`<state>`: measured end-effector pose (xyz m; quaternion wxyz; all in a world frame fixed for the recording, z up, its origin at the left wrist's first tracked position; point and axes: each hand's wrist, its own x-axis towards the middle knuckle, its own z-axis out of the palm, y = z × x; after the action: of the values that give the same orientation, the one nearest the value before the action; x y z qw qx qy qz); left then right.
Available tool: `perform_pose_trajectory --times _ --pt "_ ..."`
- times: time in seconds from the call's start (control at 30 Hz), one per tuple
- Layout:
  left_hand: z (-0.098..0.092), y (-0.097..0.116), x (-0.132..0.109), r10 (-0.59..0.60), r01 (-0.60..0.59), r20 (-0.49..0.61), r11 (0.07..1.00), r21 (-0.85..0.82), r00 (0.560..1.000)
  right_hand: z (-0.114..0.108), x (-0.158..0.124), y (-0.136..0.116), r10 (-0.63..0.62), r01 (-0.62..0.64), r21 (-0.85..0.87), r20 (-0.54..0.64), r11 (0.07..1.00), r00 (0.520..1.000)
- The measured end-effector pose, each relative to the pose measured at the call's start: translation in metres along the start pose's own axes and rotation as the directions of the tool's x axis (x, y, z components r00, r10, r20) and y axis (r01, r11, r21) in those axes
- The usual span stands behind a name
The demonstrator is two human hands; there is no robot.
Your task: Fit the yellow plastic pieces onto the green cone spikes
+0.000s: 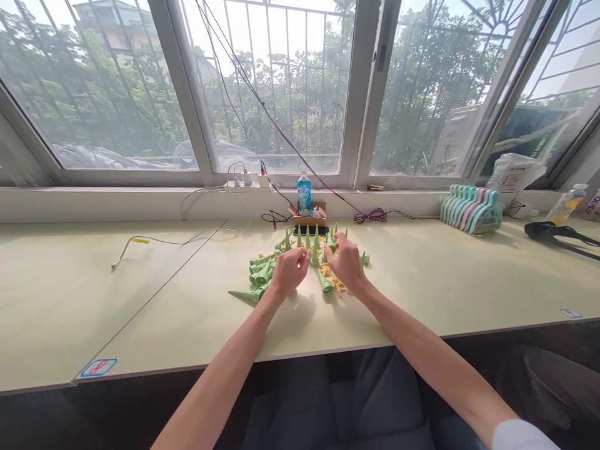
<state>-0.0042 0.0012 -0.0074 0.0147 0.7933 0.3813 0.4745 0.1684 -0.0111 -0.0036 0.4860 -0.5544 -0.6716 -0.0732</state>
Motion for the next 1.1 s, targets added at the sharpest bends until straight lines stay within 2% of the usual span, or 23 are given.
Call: perform_pose_trajectory --times 0.2,0.37,0.53,0.63,0.8,1.1 --pt "0.000 0.000 0.000 -0.022 0.022 0.003 0.998 -0.053 1.000 0.001 -0.003 -0.005 -0.080 0.088 0.167 -0.054 0.982 0.995" --pt "-0.001 0.001 0.001 -0.060 0.062 0.025 0.996 -0.070 0.998 0.001 -0.007 -0.011 -0.151 0.127 0.344 0.042 0.930 0.988" --pt "-0.002 0.004 0.002 -0.137 0.140 0.037 0.986 -0.087 0.990 0.002 -0.009 -0.012 -0.191 0.107 0.454 0.142 0.884 0.971" --pt "-0.003 0.006 0.003 -0.174 0.177 0.031 0.976 -0.125 0.984 0.005 -0.008 -0.010 -0.195 0.083 0.481 0.189 0.873 0.962" --pt "-0.005 0.007 0.005 -0.161 0.166 0.044 0.971 -0.174 0.986 0.009 -0.009 -0.005 -0.213 0.061 0.482 0.266 0.874 0.940" --pt "-0.002 0.002 0.002 -0.155 0.161 0.060 0.979 -0.125 0.986 0.009 -0.007 -0.004 -0.235 0.070 0.431 0.342 0.900 0.910"
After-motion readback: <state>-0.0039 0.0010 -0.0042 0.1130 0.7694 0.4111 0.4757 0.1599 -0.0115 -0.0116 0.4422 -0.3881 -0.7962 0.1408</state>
